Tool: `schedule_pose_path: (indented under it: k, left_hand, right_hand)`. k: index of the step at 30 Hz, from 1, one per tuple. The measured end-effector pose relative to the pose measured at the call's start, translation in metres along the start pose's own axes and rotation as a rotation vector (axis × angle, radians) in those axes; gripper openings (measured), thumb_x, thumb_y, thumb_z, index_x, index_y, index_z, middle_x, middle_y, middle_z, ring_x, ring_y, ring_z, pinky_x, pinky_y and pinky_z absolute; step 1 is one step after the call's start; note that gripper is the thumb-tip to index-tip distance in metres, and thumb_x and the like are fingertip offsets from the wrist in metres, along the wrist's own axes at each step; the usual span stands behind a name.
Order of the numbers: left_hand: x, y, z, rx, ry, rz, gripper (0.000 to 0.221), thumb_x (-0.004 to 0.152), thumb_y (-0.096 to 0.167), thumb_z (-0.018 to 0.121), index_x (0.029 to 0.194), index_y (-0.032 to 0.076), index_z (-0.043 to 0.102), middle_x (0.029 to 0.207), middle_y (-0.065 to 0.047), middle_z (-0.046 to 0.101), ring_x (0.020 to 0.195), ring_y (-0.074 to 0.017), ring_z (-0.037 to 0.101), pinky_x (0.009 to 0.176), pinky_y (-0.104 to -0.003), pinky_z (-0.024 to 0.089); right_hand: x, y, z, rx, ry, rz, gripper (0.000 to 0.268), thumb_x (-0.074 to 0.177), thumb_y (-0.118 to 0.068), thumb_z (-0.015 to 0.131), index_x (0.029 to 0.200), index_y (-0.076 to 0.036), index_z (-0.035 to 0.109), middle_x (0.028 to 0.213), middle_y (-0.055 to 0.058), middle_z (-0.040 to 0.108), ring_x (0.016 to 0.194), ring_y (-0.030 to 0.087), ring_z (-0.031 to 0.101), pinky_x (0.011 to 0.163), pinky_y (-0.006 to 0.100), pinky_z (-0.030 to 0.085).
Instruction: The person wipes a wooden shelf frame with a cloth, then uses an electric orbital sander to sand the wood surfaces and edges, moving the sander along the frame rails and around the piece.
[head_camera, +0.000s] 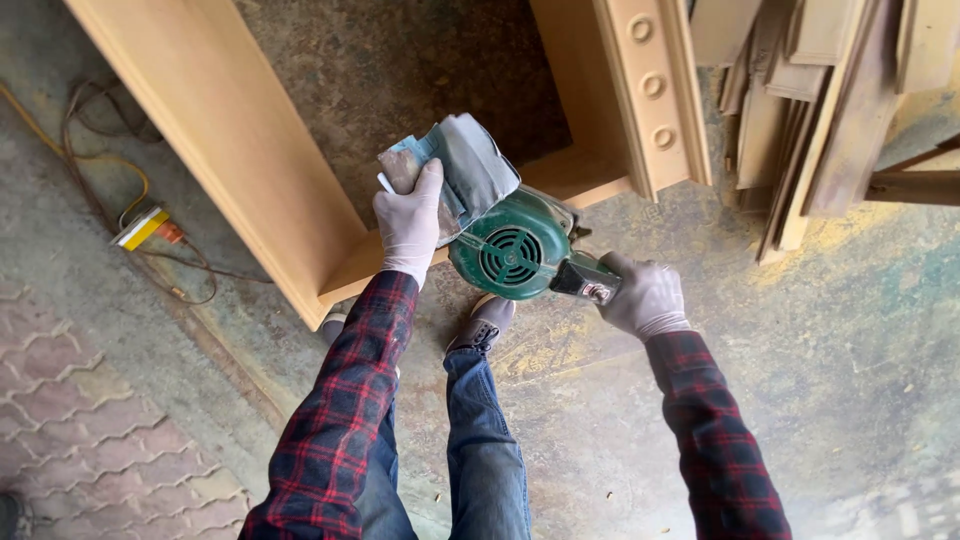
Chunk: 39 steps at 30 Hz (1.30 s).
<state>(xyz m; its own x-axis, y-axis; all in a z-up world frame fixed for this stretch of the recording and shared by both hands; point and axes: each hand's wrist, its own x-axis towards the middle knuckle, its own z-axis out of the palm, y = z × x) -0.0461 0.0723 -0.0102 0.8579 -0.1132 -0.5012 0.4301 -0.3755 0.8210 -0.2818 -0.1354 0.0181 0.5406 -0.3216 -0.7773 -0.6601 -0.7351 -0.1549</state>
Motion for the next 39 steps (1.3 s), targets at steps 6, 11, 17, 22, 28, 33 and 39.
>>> schedule_pose_path:
  k: [6,11,17,22,28,33,39]
  left_hand:
    - [-0.024,-0.045,-0.078,-0.018,0.225,-0.051,0.042,0.090,0.034,0.076,0.096,-0.007,0.075,0.091,-0.012,0.078,0.080,-0.0183,0.074,0.074,-0.036,0.058]
    - [-0.050,-0.077,-0.127,-0.284,0.381,-0.051,0.040,0.088,0.028,0.078,0.106,-0.007,0.072,0.105,-0.011,0.076,0.092,-0.0175,0.071,0.082,-0.035,0.057]
    - [-0.093,-0.098,-0.158,-0.405,0.529,-0.208,0.034,0.089,0.023,0.076,0.111,-0.003,0.070,0.107,-0.007,0.076,0.093,-0.0156,0.071,0.080,-0.033,0.058]
    - [-0.094,-0.118,-0.146,-0.391,0.465,-0.159,0.028,0.096,0.019,0.073,0.109,-0.005,0.074,0.103,-0.007,0.075,0.086,-0.0132,0.069,0.073,-0.032,0.056]
    - [-0.077,-0.113,-0.104,-0.660,0.372,-0.073,0.027,0.093,0.018,0.077,0.108,-0.003,0.070,0.102,-0.009,0.074,0.086,-0.0164,0.071,0.079,-0.034,0.061]
    - [-0.086,-0.089,-0.086,-0.339,0.279,-0.276,0.032,0.089,0.029,0.077,0.102,0.001,0.072,0.096,-0.007,0.077,0.082,-0.0161,0.074,0.076,-0.035,0.062]
    - [-0.093,-0.100,-0.082,-0.393,0.243,-0.254,0.034,0.089,0.033,0.077,0.096,0.000,0.074,0.092,-0.011,0.077,0.079,-0.0200,0.074,0.072,-0.038,0.063]
  right_hand:
    - [0.017,-0.052,-0.007,-0.255,-0.046,-0.189,0.025,0.087,-0.021,0.069,0.111,-0.026,0.070,0.084,0.006,0.077,0.062,0.020,0.071,0.061,0.036,0.060]
    - [0.029,-0.094,-0.002,-0.377,-0.022,-0.346,0.030,0.084,-0.013,0.065,0.111,-0.025,0.070,0.081,0.005,0.076,0.062,0.019,0.069,0.061,0.034,0.059]
    - [0.038,-0.126,-0.003,-0.535,-0.189,-0.324,0.034,0.082,-0.009,0.063,0.113,-0.023,0.067,0.073,0.007,0.072,0.059,0.018,0.067,0.057,0.033,0.057]
    - [0.024,-0.115,0.004,-0.475,0.073,-0.537,0.027,0.083,-0.037,0.076,0.104,-0.023,0.068,0.078,0.008,0.073,0.064,0.019,0.064,0.066,0.036,0.055]
    - [0.041,-0.074,-0.007,-0.464,-0.156,-0.209,0.029,0.082,-0.016,0.075,0.108,-0.026,0.069,0.098,-0.001,0.077,0.067,0.013,0.068,0.065,0.033,0.060]
    - [0.040,-0.038,-0.006,-0.451,-0.001,-0.273,0.024,0.083,-0.022,0.077,0.105,-0.025,0.069,0.092,0.000,0.077,0.070,0.015,0.069,0.071,0.033,0.057]
    - [0.037,-0.025,0.005,-0.453,0.149,-0.392,0.033,0.071,-0.024,0.085,0.100,-0.023,0.070,0.086,0.002,0.076,0.068,0.018,0.067,0.075,0.035,0.056]
